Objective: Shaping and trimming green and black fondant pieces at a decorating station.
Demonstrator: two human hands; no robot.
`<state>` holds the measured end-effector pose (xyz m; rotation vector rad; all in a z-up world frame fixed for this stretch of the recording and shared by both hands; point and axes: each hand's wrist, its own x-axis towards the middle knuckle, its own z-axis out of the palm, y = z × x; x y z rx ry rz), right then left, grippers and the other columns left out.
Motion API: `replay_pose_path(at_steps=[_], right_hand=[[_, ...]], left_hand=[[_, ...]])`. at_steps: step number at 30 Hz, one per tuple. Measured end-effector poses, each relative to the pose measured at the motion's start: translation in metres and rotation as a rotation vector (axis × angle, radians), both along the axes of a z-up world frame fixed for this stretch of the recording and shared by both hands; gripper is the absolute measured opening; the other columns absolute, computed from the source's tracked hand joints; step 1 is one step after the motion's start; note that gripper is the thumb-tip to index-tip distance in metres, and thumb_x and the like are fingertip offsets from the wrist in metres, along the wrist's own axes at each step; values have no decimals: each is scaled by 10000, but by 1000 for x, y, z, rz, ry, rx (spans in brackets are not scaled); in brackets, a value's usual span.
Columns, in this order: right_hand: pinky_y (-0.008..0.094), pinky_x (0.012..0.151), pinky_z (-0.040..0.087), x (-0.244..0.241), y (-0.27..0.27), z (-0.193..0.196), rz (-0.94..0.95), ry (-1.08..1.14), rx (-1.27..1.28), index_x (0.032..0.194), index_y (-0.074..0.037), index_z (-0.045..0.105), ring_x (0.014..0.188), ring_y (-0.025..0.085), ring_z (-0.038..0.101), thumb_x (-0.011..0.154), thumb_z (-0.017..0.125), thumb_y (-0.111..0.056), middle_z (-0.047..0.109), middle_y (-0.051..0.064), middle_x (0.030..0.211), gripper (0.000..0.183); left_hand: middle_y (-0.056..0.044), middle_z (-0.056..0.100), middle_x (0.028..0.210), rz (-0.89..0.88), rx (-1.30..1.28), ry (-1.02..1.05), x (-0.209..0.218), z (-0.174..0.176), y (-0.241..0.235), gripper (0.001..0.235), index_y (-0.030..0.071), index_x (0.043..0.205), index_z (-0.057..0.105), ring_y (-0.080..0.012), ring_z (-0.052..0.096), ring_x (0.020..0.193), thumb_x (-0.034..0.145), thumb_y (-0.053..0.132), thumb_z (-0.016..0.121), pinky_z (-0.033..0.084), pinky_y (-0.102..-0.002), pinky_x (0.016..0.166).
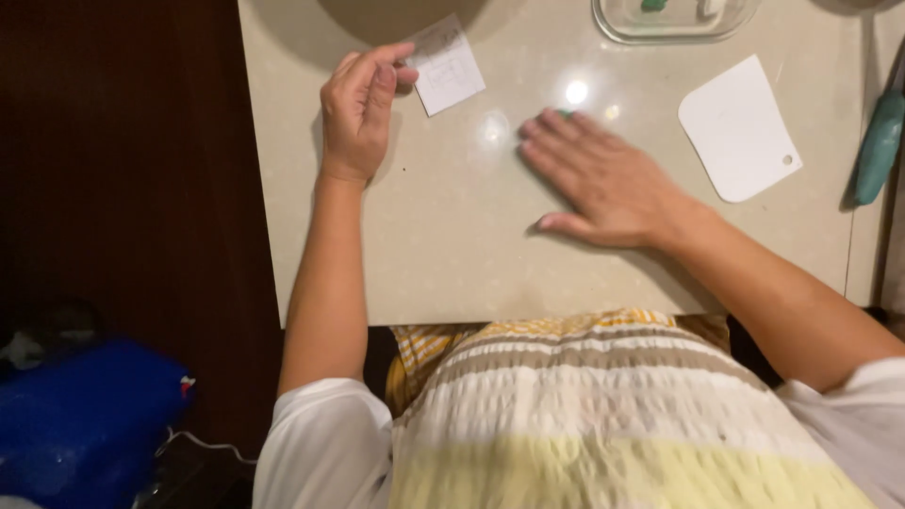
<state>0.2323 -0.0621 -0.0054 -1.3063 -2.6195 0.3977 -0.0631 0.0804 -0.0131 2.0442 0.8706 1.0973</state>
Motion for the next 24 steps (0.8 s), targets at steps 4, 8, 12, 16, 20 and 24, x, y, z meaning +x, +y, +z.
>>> replay_pose_path(at_steps=[4, 8, 12, 16, 20, 24], right_hand=[[491, 1280, 131, -4, 35, -1, -111, -34, -21, 1575, 85, 336, 1559, 414, 219, 1042, 428, -610, 314, 273, 1666, 880], [493, 1302, 107, -13, 18, -4, -45, 4, 34, 1573, 58, 314, 1573, 394, 184, 1001, 374, -704, 293, 253, 1666, 955], [499, 1263, 103, 6, 18, 0, -51, -17, -61, 1576, 56, 296, 1548, 400, 186, 969, 423, -688, 269, 271, 1649, 969], [517, 1282, 110, -16, 37, -2, -108, 30, -19, 1594, 97, 282, 1567, 429, 186, 1022, 437, -681, 245, 303, 1671, 978], [518, 1301, 134, -15, 9, 10, -8, 139, -16, 1593, 64, 292, 1580, 410, 193, 998, 521, -633, 257, 265, 1672, 946], [532, 1363, 216, 40, -21, 30, -179, 577, 113, 1612, -34, 388, 1619, 397, 289, 1041, 734, -344, 371, 222, 1685, 736]], left_hand=[[-125, 750, 985, -13, -96, -13, -1, -2, -10, 471, 2, 1231, 703, -200, 733, 957, 1150, 405, 473, 603, -325, 866], [-94, 778, 990, 15, 92, 91, -2, 6, 4, 432, 24, 1226, 712, -222, 709, 977, 1171, 391, 490, 572, -342, 869], [-87, 779, 960, 1, 0, 49, 2, 6, 3, 412, 42, 1218, 716, -228, 690, 956, 1142, 384, 499, 571, -346, 858], [-103, 767, 992, 22, 35, 148, -4, -1, -4, 405, 36, 1228, 717, -203, 717, 964, 1149, 375, 510, 546, -354, 874], [-72, 782, 979, -1, 62, 118, 0, 1, 5, 360, 43, 1214, 725, -230, 679, 985, 1139, 345, 543, 547, -359, 872], [-62, 713, 1057, -6, -73, -1, 1, 2, -3, 223, 69, 1228, 705, -208, 725, 997, 1080, 229, 656, 595, -356, 901]])
